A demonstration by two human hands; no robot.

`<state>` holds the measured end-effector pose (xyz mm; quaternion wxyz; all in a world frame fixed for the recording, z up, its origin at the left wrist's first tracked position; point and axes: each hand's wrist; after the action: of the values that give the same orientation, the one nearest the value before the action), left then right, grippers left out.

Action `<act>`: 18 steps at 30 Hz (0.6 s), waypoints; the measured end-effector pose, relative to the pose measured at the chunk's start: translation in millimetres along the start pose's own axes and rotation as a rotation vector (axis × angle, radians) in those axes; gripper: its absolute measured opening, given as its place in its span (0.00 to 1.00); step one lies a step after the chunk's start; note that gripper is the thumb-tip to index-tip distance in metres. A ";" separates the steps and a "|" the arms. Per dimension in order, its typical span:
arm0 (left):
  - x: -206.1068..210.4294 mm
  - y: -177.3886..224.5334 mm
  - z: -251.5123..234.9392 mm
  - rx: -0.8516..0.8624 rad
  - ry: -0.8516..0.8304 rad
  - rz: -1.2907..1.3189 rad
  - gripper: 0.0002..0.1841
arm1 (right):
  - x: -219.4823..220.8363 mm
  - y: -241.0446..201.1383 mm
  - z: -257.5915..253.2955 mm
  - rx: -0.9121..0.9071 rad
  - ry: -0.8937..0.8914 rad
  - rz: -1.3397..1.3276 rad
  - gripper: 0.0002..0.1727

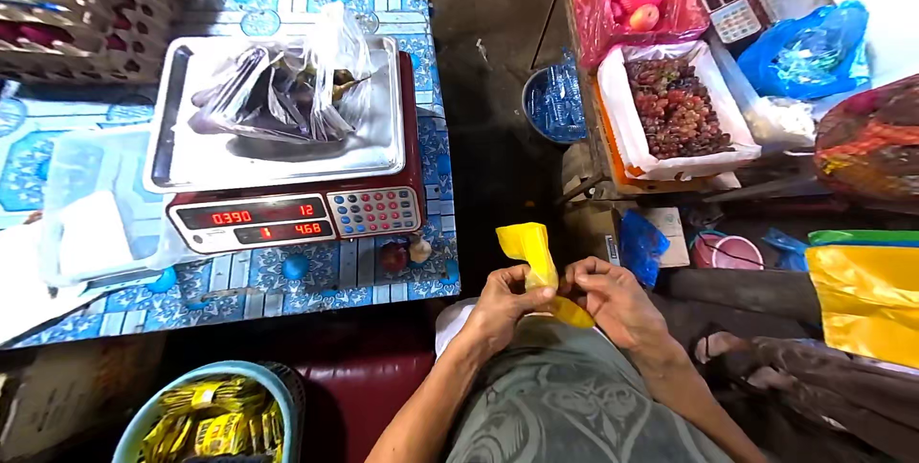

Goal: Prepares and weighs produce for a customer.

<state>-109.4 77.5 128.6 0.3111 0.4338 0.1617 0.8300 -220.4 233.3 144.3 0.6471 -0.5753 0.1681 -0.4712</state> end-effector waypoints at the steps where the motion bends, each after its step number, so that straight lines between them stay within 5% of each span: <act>1: -2.3 -0.5 0.4 -0.004 0.008 0.013 0.09 | -2.3 -2.8 -0.5 0.011 0.005 -0.028 0.12; 4: -0.5 -3.3 -0.8 0.036 0.088 0.026 0.08 | -3.6 -3.6 1.6 -0.041 -0.108 0.185 0.04; 8: 13.5 -6.5 -2.6 0.107 0.100 -0.113 0.02 | 6.9 14.5 7.5 -0.236 -0.175 0.472 0.14; 11: 11.4 2.8 1.5 0.066 0.021 -0.087 0.06 | 5.2 16.7 4.6 -0.309 -0.032 0.387 0.06; 18: 9.2 3.0 -1.6 0.022 -0.022 0.020 0.08 | -0.4 3.0 2.5 -0.072 0.014 0.138 0.08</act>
<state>-115.8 81.2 135.0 0.2998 0.4481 0.1631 0.8263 -217.5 234.7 142.2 0.6558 -0.5819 0.2286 -0.4231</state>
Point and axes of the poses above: each hand's wrist, its own z-axis away from the middle knuckle, its own x-axis out of the palm, y = z × x, and after that the axes turned 10 degrees about -x, right-handed
